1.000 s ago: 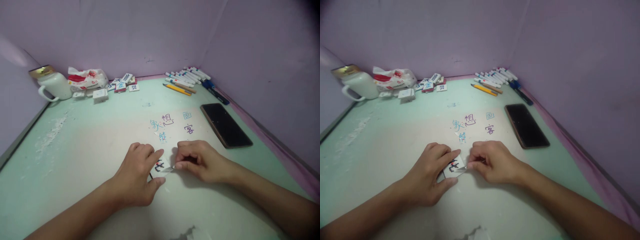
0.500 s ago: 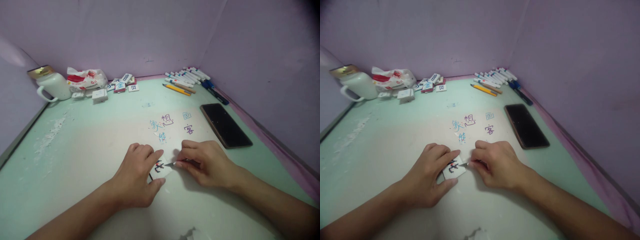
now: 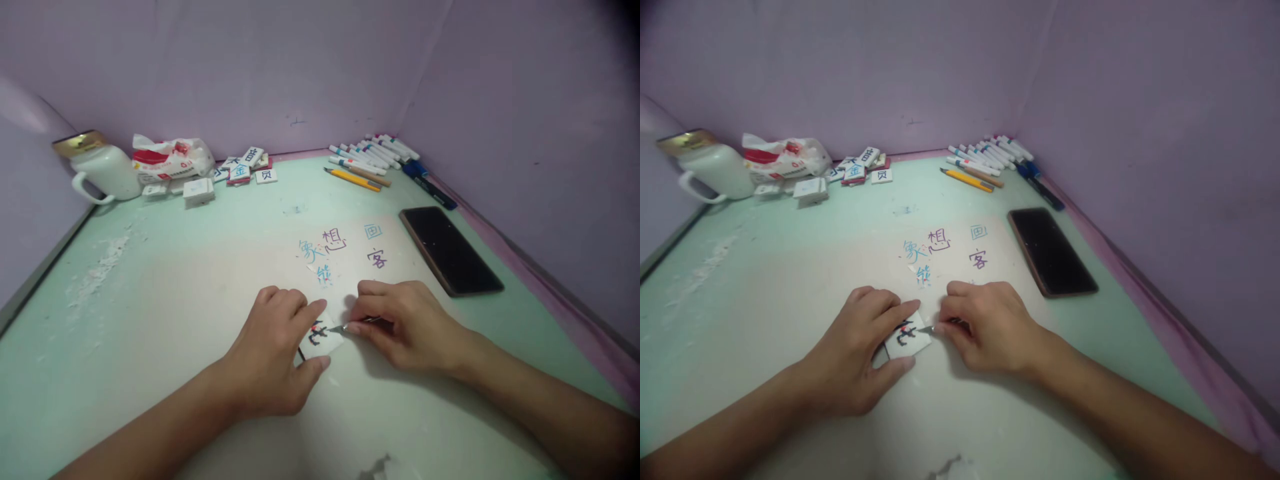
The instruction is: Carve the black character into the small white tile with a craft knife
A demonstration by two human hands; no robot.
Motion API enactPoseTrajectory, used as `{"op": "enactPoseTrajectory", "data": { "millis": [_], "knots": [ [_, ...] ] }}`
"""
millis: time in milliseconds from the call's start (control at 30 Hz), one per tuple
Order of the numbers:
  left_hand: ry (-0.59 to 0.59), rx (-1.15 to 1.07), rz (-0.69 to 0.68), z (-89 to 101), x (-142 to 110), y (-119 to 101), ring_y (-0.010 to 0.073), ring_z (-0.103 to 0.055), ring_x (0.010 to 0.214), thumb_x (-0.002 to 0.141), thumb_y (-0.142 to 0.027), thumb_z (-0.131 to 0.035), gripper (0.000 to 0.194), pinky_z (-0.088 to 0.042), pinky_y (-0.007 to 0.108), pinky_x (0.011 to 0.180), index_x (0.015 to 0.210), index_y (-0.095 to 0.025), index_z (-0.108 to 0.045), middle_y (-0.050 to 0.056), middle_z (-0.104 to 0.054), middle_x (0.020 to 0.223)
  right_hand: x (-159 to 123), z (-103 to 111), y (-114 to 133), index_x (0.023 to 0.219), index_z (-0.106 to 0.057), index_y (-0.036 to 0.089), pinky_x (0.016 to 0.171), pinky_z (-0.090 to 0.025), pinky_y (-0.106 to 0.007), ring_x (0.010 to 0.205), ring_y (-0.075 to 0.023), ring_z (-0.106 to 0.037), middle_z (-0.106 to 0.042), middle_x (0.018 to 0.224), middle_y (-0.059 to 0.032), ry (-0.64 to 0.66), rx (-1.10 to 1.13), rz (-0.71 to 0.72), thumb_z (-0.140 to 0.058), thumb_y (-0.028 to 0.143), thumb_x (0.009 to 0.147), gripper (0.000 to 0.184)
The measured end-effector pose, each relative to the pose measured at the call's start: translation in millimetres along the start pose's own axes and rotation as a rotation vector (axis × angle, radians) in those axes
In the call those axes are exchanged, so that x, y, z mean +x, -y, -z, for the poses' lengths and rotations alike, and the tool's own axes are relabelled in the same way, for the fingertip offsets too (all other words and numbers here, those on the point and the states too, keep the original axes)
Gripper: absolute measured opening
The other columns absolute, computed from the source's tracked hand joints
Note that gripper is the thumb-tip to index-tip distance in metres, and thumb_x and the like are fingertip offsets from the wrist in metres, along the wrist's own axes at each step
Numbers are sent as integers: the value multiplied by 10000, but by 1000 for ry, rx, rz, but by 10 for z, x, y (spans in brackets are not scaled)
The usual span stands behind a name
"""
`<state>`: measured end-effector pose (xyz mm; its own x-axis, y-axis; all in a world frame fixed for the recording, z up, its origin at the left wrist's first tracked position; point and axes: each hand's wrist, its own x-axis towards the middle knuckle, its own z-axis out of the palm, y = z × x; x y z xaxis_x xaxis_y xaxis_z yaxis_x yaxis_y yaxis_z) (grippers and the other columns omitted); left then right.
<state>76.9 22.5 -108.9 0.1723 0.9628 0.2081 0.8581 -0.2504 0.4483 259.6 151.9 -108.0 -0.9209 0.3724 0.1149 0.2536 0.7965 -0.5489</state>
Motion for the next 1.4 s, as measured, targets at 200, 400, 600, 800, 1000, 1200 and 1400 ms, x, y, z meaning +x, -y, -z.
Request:
{"op": "enactPoseTrajectory", "data": {
  "millis": [200, 400, 600, 800, 1000, 1200, 1400],
  "knots": [
    [-7, -10, -20, 1, 3, -1, 229, -471, 822, 771, -260, -542, 448, -356, 458, 788, 1167, -51, -534, 122, -521, 894, 10, -13, 7, 710, -631, 196, 510, -193, -248, 494, -64, -378, -508, 648, 35, -14, -76, 36, -525, 249, 811, 156],
    [-10, -21, -18, -2, 6, 2, 228, -470, 823, 767, -255, -550, 431, -359, 452, 777, 1149, -56, -546, 120, -522, 894, 44, 0, -1, 711, -634, 196, 534, -237, -236, 515, -64, -397, -527, 650, 41, 37, 66, -35, -562, 240, 797, 120],
    [-21, -9, -13, -9, 4, 1, 231, -479, 824, 766, -265, -555, 446, -363, 458, 778, 1160, -56, -540, 121, -533, 893, 16, -4, 58, 697, -622, 189, 547, -268, -236, 565, -86, -433, -547, 659, 26, 55, 101, -158, -562, 222, 790, 115],
    [-30, -14, -19, -19, -4, 7, 232, -486, 820, 757, -254, -575, 452, -364, 455, 774, 1155, -44, -545, 125, -534, 892, -8, 1, 50, 679, -615, 185, 557, -313, -240, 581, -98, -456, -563, 662, 14, 68, 223, -217, -561, 216, 780, 119],
    [-112, -18, -63, -16, -20, 14, 227, -479, 839, 760, -215, -587, 458, -369, 431, 767, 1169, -19, -524, 134, -524, 908, 17, 54, 32, 698, -576, 166, 502, -325, -221, 554, -96, -432, -499, 599, 19, 70, 665, -402, -613, 381, 766, 228],
    [-324, 55, -122, 9, 4, -7, 241, -480, 864, 750, -191, -597, 457, -371, 435, 768, 1158, -11, -497, 156, -522, 958, 51, 68, 135, 899, -599, 171, 461, -308, -203, 516, -72, -400, -521, 648, 26, 100, 1034, -574, -721, 468, 646, 409],
    [-391, 86, -178, 16, 9, -64, 248, -475, 860, 742, -181, -603, 443, -367, 438, 757, 1138, -19, -487, 158, -517, 952, 49, -44, 189, 768, -586, 149, 410, -231, -194, 407, -43, -292, -384, 461, 85, 214, 1057, -561, -655, 432, 731, 294]
  ]
}}
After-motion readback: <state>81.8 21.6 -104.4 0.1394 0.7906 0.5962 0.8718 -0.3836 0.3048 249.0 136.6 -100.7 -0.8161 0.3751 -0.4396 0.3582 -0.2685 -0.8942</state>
